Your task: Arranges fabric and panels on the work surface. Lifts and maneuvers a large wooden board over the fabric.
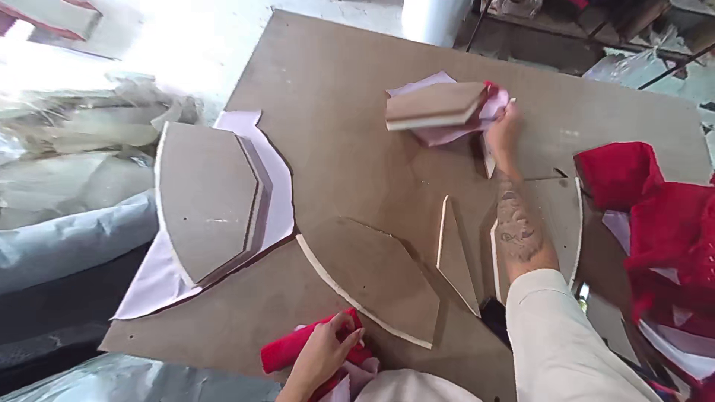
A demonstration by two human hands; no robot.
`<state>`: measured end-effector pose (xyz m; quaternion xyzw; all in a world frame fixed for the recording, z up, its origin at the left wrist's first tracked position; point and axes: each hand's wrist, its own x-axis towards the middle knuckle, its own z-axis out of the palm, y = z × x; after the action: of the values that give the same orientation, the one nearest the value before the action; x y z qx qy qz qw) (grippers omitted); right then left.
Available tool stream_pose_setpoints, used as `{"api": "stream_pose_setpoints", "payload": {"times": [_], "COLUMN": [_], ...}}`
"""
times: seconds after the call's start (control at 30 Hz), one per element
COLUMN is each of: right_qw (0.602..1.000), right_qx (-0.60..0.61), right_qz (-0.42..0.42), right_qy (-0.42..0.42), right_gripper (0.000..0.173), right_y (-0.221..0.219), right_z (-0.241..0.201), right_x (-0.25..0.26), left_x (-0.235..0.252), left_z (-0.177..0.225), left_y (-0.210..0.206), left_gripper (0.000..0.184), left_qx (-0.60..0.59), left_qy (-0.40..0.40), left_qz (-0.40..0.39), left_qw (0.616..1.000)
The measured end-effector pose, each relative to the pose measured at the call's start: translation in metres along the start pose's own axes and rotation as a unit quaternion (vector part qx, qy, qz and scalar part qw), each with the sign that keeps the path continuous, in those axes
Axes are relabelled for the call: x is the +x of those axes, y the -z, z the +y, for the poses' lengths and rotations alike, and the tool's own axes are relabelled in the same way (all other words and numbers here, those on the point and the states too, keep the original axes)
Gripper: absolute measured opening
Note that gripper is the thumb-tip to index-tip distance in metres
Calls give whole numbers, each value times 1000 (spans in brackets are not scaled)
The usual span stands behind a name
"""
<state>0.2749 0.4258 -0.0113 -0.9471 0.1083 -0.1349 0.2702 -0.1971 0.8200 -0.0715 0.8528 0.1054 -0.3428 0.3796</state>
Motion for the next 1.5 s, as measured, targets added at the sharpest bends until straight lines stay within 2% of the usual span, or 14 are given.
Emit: {"api": "stream_pose_setpoints", "payload": {"times": [0.2, 0.33, 0.43, 0.5, 0.53, 0.6, 0.67, 0.73, 0.87, 0.97, 1.07, 1.27, 1.4, 1.5], "right_qw": [981, 907, 843, 811, 763, 620, 509, 472, 718, 854, 881, 938, 946, 928], "right_qx": [120, 387, 522, 493, 460, 381, 370, 380, 306, 214, 173, 46, 55, 120], "right_qz": [116, 80, -66, -269, -393, -573, -631, -652, -529, -421, -431, -336, -294, -299], "right_qy": [97, 145, 117, 167, 230, 377, 453, 456, 334, 218, 86, -71, -126, -188], "right_gripper": [48, 21, 20, 15, 11, 10, 20, 25, 22, 37, 71, 81, 81, 83], "right_y": [126, 153, 140, 120, 111, 85, 67, 56, -26, -115, -199, -298, -304, -304], "right_z": [-54, -79, -113, -132, -143, -165, -173, -184, -236, -281, -332, -419, -434, -434], "right_x": [-45, -161, -291, -383, -421, -483, -519, -526, -489, -460, -441, -454, -467, -466], "left_x": [7, -18, -47, -71, -93, -159, -206, -221, -240, -249, -227, -88, -22, -28], "left_z": [-3, -6, -6, -6, 1, 13, 17, -35, -131, -190, -246, -311, -319, -322], "left_y": [21, 17, 4, -9, -13, -13, -9, -36, -37, -11, 67, 255, 290, 292], "left_gripper": [53, 47, 41, 74, 81, 43, 15, 21, 22, 73, 97, 82, 96, 52], "left_qx": [5, -118, -352, -495, -567, -657, -616, -511, -355, -243, -123, 79, 133, 123], "left_qy": [29, -6, -117, -167, -141, 5, 102, 21, 194, 302, 246, 139, 141, 117], "left_qz": [-145, -129, -140, -123, -65, 124, 220, 254, 362, 454, 498, 245, 154, 129], "left_qw": [989, 985, 918, 844, 809, 744, 750, 821, 840, 802, 822, 956, 969, 977]}}
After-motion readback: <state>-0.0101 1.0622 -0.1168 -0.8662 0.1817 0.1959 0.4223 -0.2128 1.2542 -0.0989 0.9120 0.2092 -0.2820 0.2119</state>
